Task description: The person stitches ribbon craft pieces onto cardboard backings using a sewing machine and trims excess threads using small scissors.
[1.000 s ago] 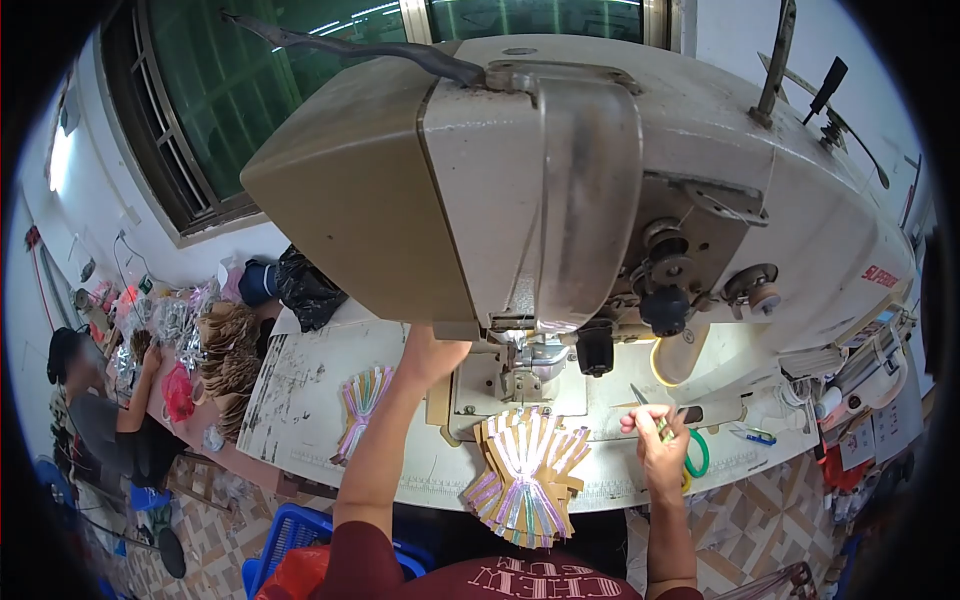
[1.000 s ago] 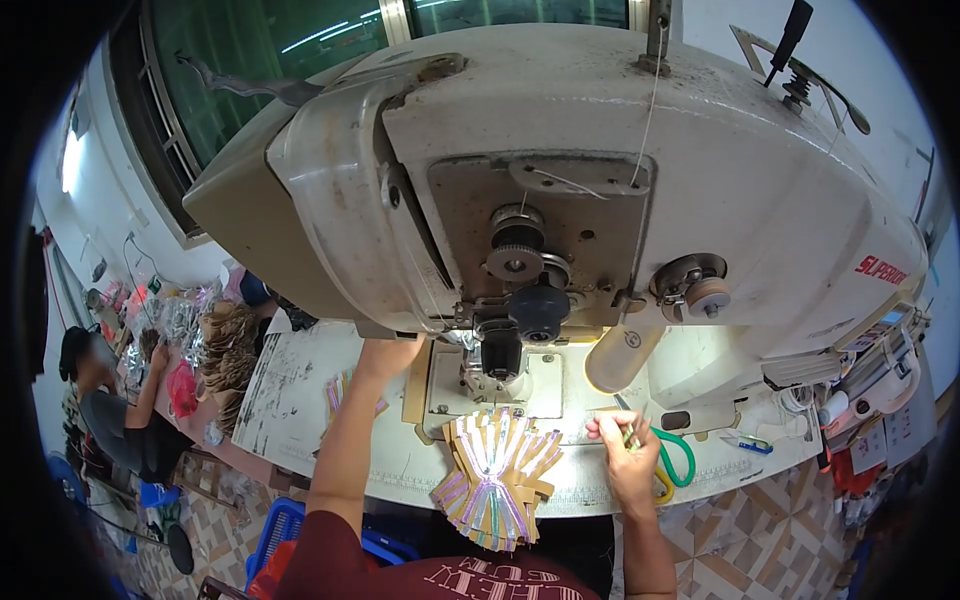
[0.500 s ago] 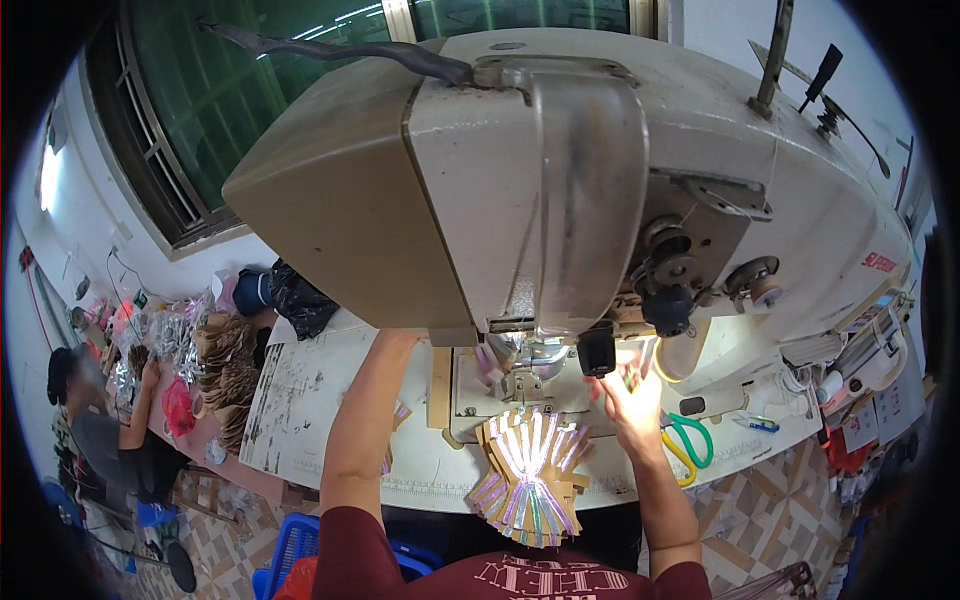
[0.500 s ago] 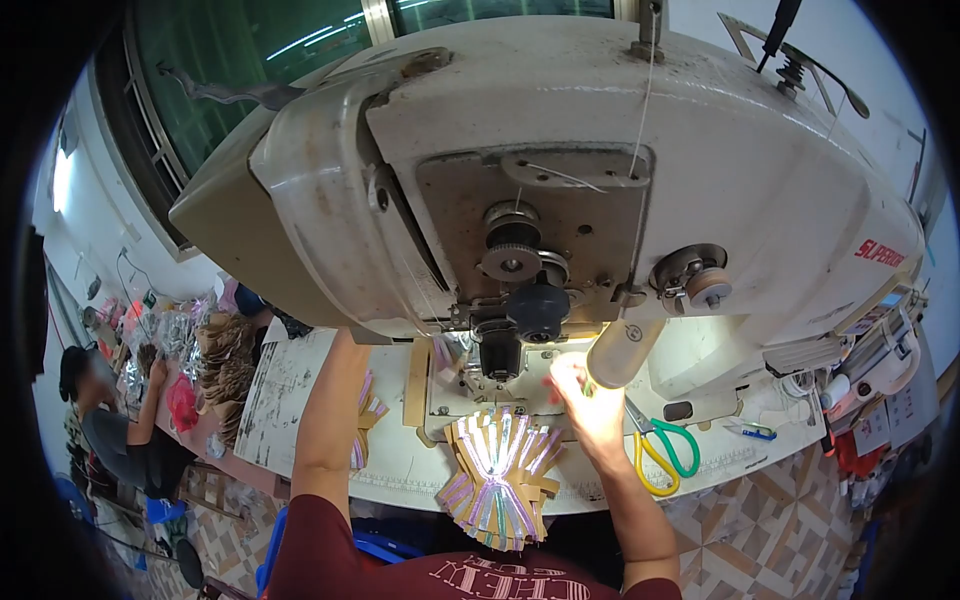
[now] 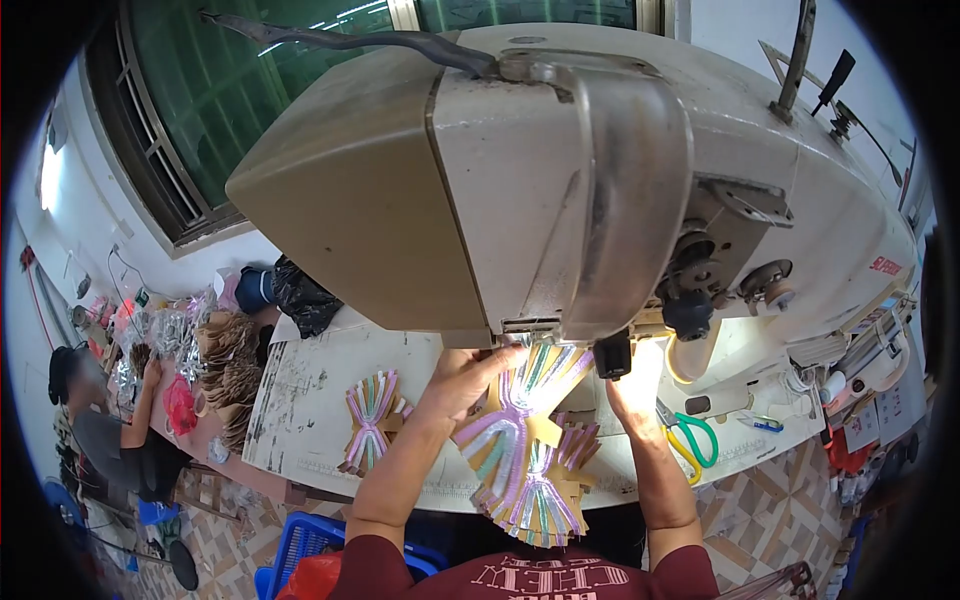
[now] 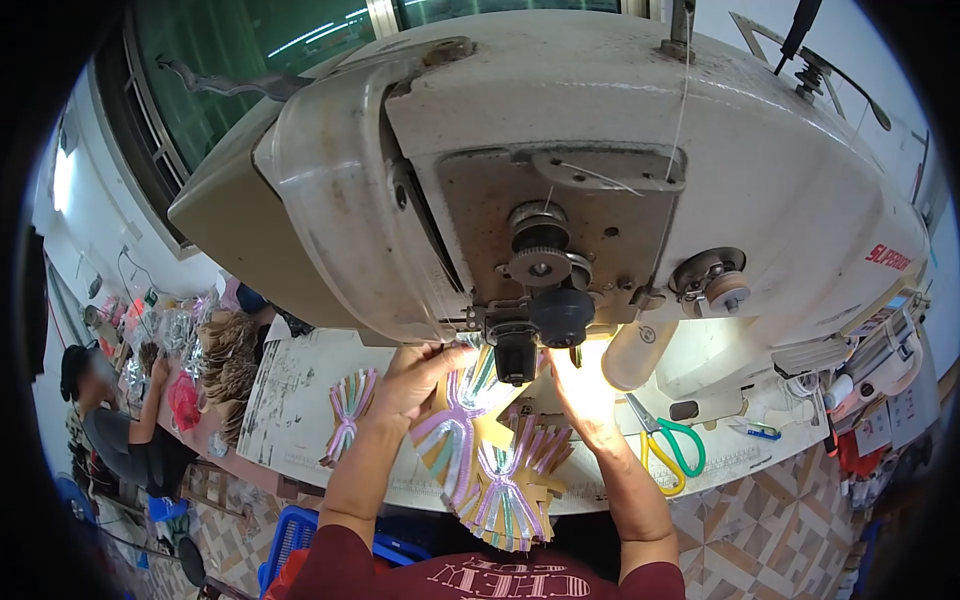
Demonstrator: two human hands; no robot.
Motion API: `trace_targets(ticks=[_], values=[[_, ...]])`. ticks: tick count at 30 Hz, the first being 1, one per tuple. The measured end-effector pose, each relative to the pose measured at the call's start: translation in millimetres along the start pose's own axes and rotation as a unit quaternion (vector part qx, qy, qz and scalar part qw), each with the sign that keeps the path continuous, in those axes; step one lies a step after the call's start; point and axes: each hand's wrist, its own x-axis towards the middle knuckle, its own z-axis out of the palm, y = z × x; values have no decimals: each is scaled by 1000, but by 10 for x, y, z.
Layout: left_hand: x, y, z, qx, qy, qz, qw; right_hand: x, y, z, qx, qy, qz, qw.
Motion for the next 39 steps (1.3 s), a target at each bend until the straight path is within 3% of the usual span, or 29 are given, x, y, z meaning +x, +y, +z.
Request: trace_targets(ticks=[1,2,3,4,5,12,13,16,23,25,31,35,39], values=[[-31,-23,32,-7,8,14,1000,-37,101,121,18,20,-58,998],[-60,-37,60,-13,17,28,999,-81,104,116,202,-35,88,975],[-76,-31,85,-9,22,41,999,-53,16,31,373,-88,229,895],[-80,-44,92,-11,19,47,999,-40,-44,-17,522,-137,356,762],[-91,-59,97,-13,16,52,998,-71,-67,-20,616,-126,367,686],[-152,1,172,-8,-1,63,998,-9,-98,-15,740,-105,404,527],[-170,-10,179,-9,-3,63,998,-28,-64,-2,752,-123,374,529],[-288,-33,142,-11,-45,11,999,-32,-119,-25,730,-80,407,543],[-278,-91,203,-55,-3,28,998,30,-40,-17,725,-111,413,539],[-341,-172,198,-11,-20,39,999,35,-37,-42,719,-122,408,549],[-352,-190,231,-19,-4,15,1000,-54,207,139,743,-160,344,552],[-292,-180,282,-17,17,39,999,46,71,130,743,-74,452,488],[-333,-138,327,0,9,45,999,-8,150,265,729,-30,428,533]])
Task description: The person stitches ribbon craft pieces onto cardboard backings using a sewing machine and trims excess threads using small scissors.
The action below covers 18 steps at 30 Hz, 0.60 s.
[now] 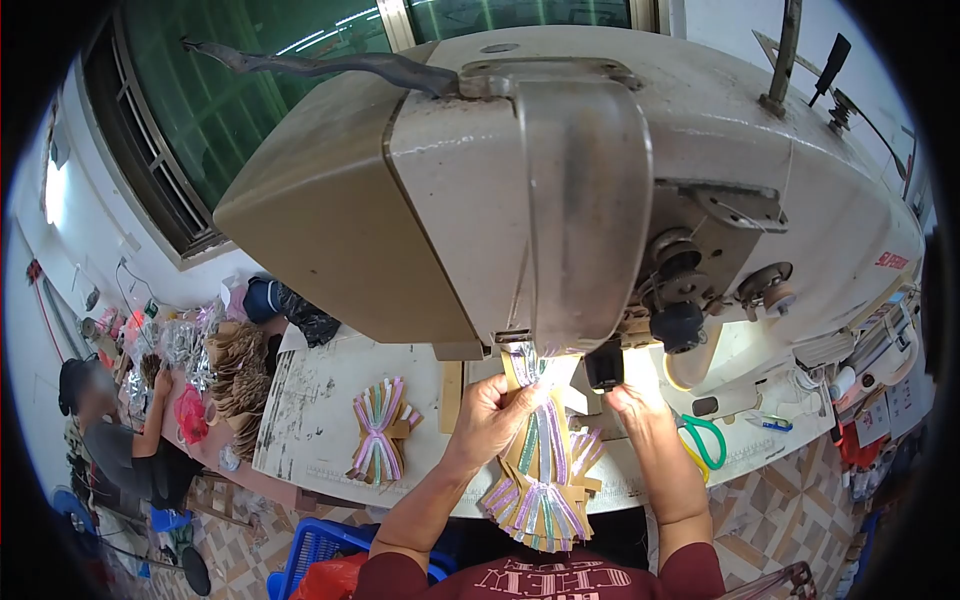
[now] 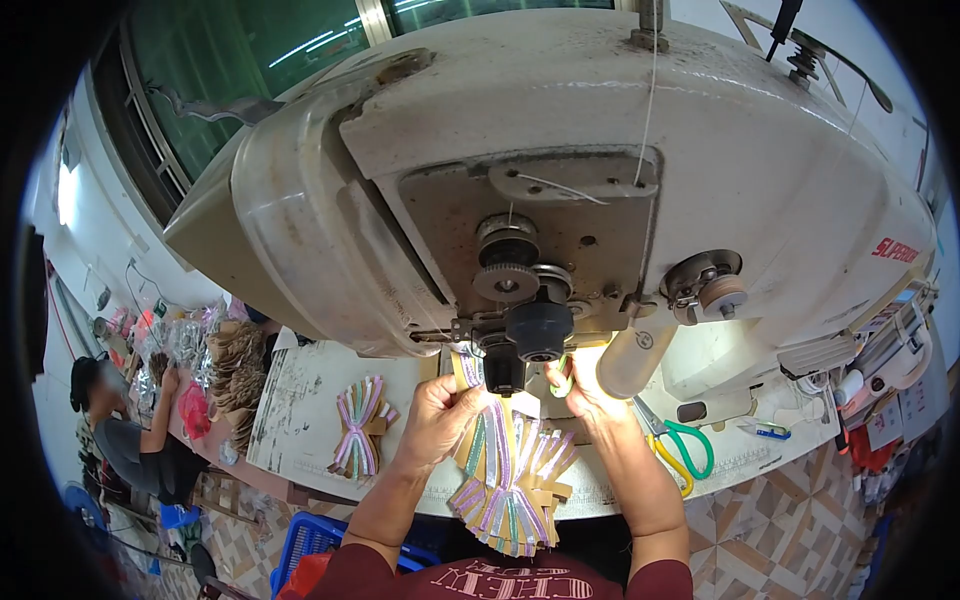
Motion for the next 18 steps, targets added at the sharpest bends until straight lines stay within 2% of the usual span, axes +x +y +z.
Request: trace_targets(ticks=[4,6,7,9,10,12,13,15,18], values=[[48,44,20,29,15,16,999,97,20,59,6,90,-6,996],[109,-65,-55,45,20,21,999,147,44,-30,32,15,-16,999],[124,-73,-67,46,19,25,998,203,80,-195,49,-75,-26,996],[153,-68,-80,49,17,32,998,244,118,-321,63,-128,-28,989],[162,-36,-83,48,9,24,999,240,108,-287,60,-93,-22,994],[187,66,-92,48,-7,7,999,227,98,-291,52,-90,-21,994],[206,99,-92,52,-3,-3,999,212,95,-352,45,-123,-25,991],[240,153,-104,61,6,-23,998,158,80,-319,39,-127,-44,990],[313,147,-198,99,3,-63,993,-15,-28,-48,28,-75,-85,993]])
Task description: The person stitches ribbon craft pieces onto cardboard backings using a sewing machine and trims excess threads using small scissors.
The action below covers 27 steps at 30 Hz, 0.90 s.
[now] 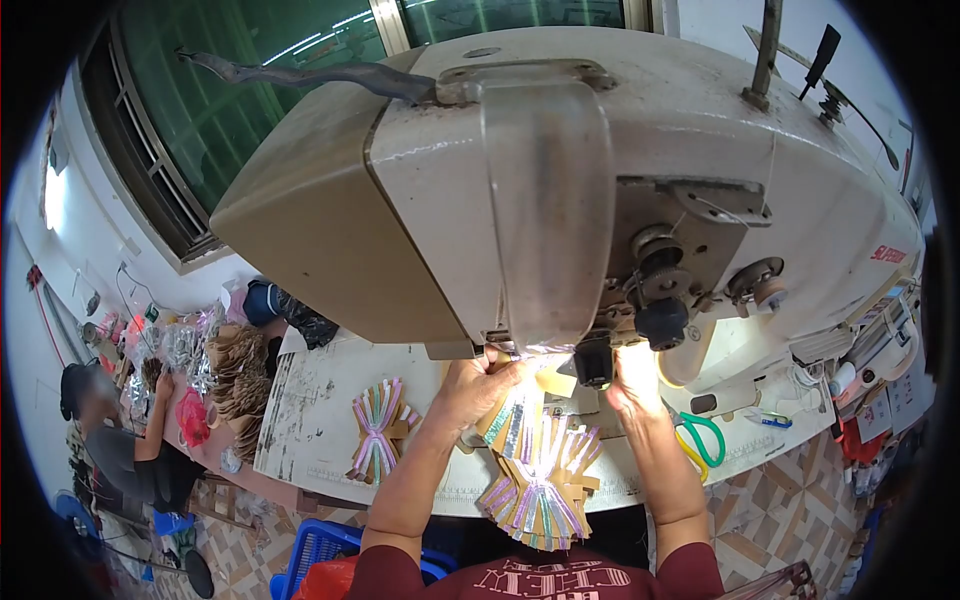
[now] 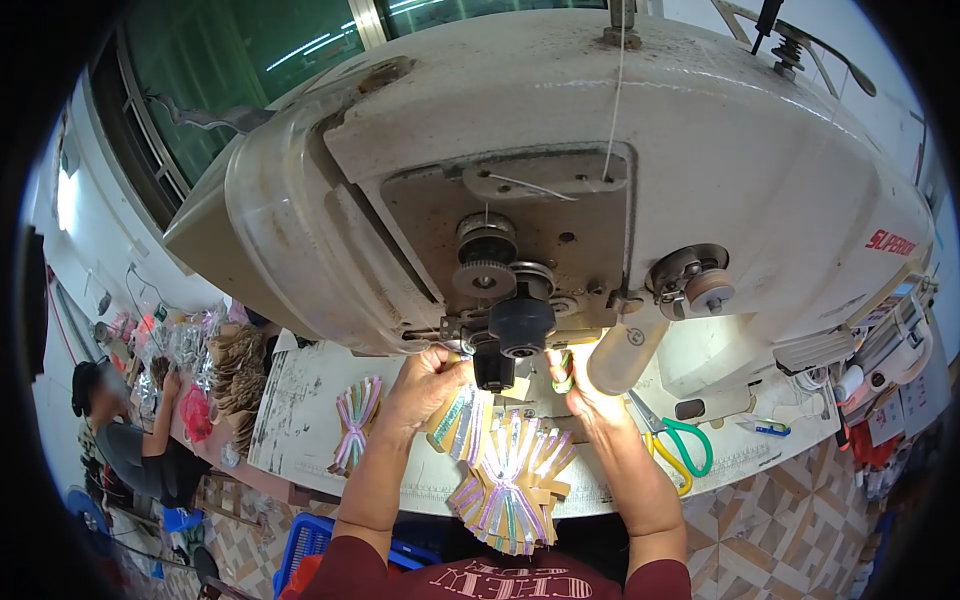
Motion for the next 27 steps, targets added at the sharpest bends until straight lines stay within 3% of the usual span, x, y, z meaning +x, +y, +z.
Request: trace_targets(ticks=[5,8,11,15,21,27], values=[[102,38,-126,11,-27,-42,999,-98,-60,107,-101,19,-28,994],[173,191,-181,80,-98,-60,990,-155,-86,31,-133,-20,-3,991],[346,47,-386,128,-110,-71,983,-242,-125,106,-162,8,-18,987],[395,483,-321,361,-170,65,915,-406,-219,255,-216,60,16,974],[615,465,-450,542,-111,104,827,-504,-210,301,-240,70,38,967],[667,419,-571,588,-64,101,800,-643,-155,315,-234,42,37,971]])
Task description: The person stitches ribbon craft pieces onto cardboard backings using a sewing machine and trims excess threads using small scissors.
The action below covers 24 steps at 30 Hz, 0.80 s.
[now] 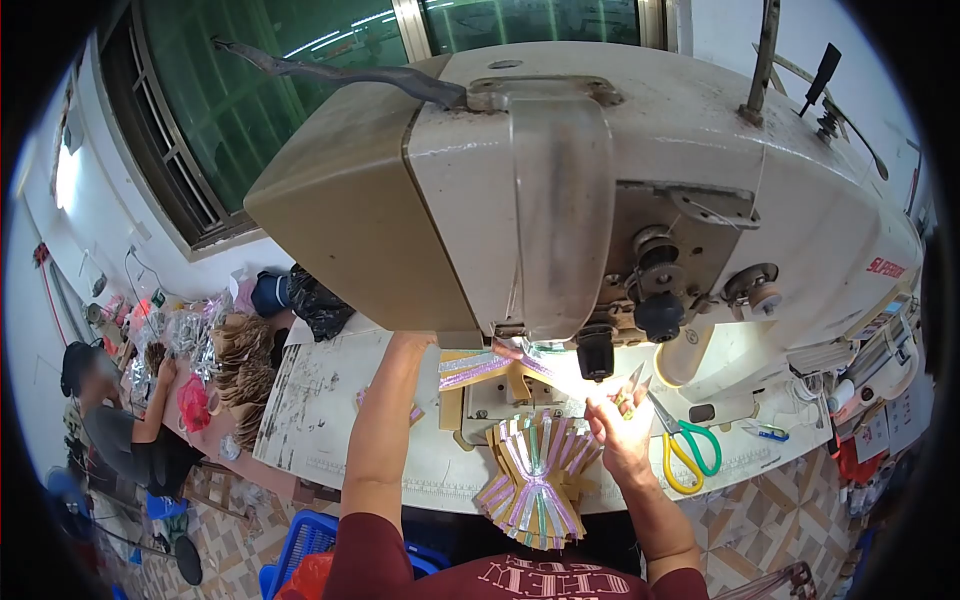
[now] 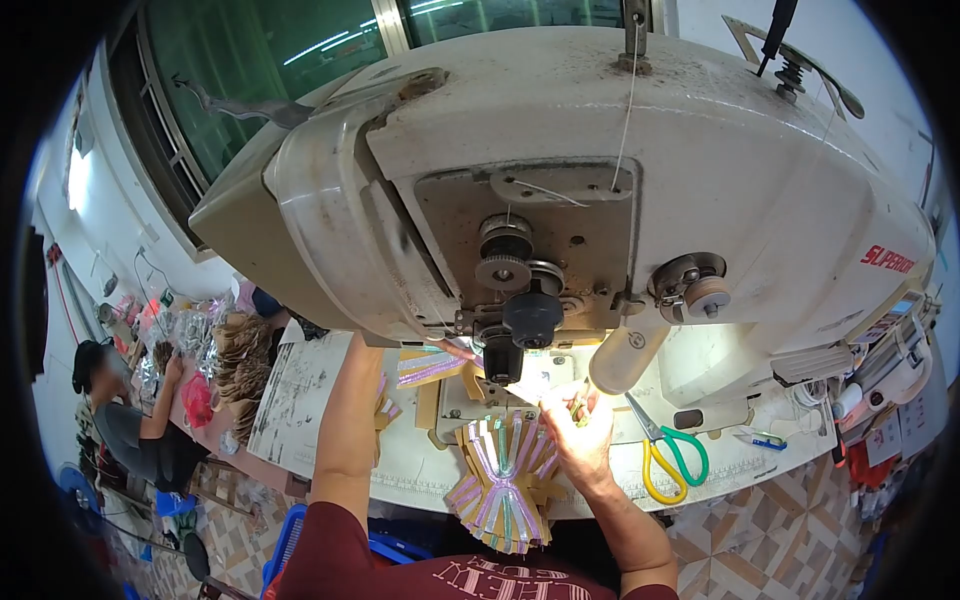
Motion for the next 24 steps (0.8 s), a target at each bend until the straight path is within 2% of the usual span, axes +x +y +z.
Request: trace_targets(ticks=[3,7,10,14,20,22,24], values=[[-264,66,120,-75,57,-15,995,-26,19,15,-7,6,16,1000],[-670,506,192,-144,299,47,942,-58,42,71,21,14,6,1000],[-887,709,310,-19,358,158,920,-85,104,60,-8,-23,15,1000],[-832,651,506,181,391,217,876,-134,140,123,11,-14,26,1000],[-757,590,565,151,407,227,871,-215,247,236,1,-5,43,999],[-732,567,561,131,410,228,873,-246,231,246,-3,-43,76,996],[-705,557,550,106,416,229,874,-265,320,312,-9,-33,69,997]])
